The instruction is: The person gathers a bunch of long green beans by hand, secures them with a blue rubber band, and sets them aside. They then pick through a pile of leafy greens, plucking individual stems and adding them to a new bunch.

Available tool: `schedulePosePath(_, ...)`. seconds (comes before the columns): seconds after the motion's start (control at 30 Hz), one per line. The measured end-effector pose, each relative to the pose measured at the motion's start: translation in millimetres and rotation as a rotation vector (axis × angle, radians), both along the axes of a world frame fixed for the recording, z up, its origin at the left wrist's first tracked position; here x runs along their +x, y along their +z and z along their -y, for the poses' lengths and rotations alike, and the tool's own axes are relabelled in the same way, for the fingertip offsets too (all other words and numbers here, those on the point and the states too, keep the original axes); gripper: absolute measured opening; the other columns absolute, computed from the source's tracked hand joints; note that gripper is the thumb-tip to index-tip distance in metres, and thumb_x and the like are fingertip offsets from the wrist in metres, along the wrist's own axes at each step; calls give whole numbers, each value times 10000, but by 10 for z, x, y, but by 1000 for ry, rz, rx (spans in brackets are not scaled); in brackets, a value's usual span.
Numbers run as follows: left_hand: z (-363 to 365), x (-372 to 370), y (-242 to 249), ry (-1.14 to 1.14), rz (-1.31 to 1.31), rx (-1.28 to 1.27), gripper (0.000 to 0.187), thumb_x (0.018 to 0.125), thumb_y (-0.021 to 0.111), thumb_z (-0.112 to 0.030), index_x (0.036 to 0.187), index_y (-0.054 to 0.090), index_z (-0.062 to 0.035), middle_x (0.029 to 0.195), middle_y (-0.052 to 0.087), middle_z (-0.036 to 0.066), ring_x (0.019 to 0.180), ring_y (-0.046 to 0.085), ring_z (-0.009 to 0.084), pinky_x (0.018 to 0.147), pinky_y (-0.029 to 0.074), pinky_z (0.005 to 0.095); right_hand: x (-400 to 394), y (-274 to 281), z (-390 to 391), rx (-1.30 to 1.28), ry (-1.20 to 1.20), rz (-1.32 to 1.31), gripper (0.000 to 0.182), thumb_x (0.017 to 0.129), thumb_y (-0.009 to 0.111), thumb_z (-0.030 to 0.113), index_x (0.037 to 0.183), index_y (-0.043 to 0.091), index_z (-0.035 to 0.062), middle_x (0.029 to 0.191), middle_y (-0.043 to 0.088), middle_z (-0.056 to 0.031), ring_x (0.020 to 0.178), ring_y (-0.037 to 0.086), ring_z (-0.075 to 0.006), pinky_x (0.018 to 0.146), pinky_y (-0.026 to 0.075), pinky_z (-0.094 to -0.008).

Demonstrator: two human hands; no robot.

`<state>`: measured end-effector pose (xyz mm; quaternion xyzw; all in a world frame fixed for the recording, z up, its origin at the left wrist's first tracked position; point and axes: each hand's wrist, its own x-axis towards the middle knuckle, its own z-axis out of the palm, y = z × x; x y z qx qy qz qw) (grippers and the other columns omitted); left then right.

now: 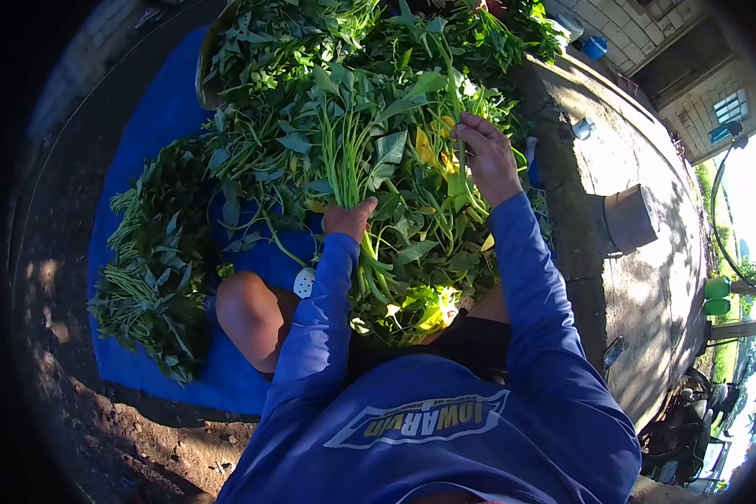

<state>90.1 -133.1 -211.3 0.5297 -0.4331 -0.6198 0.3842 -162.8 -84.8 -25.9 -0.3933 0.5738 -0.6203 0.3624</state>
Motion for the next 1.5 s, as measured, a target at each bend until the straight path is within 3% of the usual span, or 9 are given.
schedulePosePath(0.2, -35, -61, -15, 35, -65, -92, 480, 813, 909, -371, 1006, 690, 8, 804, 727, 108, 554, 650, 185, 529, 535, 364, 236, -30, 169, 38, -79, -266, 409, 963, 724, 174, 1330, 684, -3, 995, 742, -57, 888, 672, -120, 805, 533, -298)
schedulePosePath(0.4, -105, 13, 276, -117, 41, 94, 626, 857, 815, -600, 1023, 724, -4, 806, 722, 78, 638, 685, 183, 605, 559, 366, 1076, -919, -206, 285, 67, -351, 335, 949, 740, 161, 1228, 729, -24, 925, 755, -93, 790, 674, -127, 714, 543, -318)
schedulePosePath(0.63, -185, -75, 104, -100, -337, 67, 616, 803, 886, -541, 1021, 746, 18, 949, 746, 87, 801, 679, 175, 722, 550, 339, 1289, -1342, -433, 356, 126, -355, 292, 909, 740, 202, 1115, 777, -3, 888, 757, -115, 758, 690, -171, 736, 552, -338)
schedulePosePath(0.77, -205, -74, -136, -17, -12, 135, 489, 756, 923, -377, 879, 743, 61, 837, 731, 91, 741, 679, 191, 680, 552, 370, 910, -1050, -309, 459, 352, -598, 259, 881, 747, 232, 1034, 790, 28, 903, 774, -141, 810, 742, -226, 779, 574, -369)
schedulePosePath(0.8, -130, -70, -294, -78, 70, 147, 441, 751, 926, -381, 933, 785, -4, 963, 758, 70, 848, 696, 168, 801, 556, 358, 873, -901, -184, 409, 210, -666, 272, 872, 764, 246, 1033, 792, 28, 896, 784, -136, 812, 751, -218, 779, 584, -362)
schedulePosePath(0.93, -196, -191, -159, 0, -239, 27, 355, 730, 924, -297, 896, 776, -19, 831, 736, 64, 780, 665, 167, 780, 535, 360, 836, -850, 527, 343, 50, -435, 264, 899, 766, 248, 1017, 777, 13, 849, 766, -109, 727, 738, -199, 699, 597, -354)
schedulePosePath(1.23, -148, 43, 112, -220, -91, 94, 394, 815, 821, -303, 1028, 773, 25, 924, 762, 117, 813, 739, 206, 730, 594, 338, 750, -1294, 667, 401, 41, 395, 249, 963, 718, 141, 1138, 669, -29, 961, 697, -117, 779, 720, -212, 686, 636, -343)
schedulePosePath(1.37, 84, 188, 585, -194, -107, 20, 367, 849, 789, -272, 1040, 772, 41, 897, 764, 152, 725, 730, 214, 613, 597, 346, 600, -384, 172, 196, -8, -108, 301, 967, 739, 252, 1141, 726, 7, 941, 723, -37, 747, 658, -116, 709, 580, -272)
schedulePosePath(1.5, 279, 101, 1052, -64, -258, -42, 341, 818, 833, -254, 949, 776, 56, 810, 754, 123, 593, 693, 194, 545, 589, 346, 935, 110, -563, 147, 350, -464, 282, 930, 782, 278, 993, 761, 4, 783, 703, -35, 696, 624, -100, 651, 525, -292)
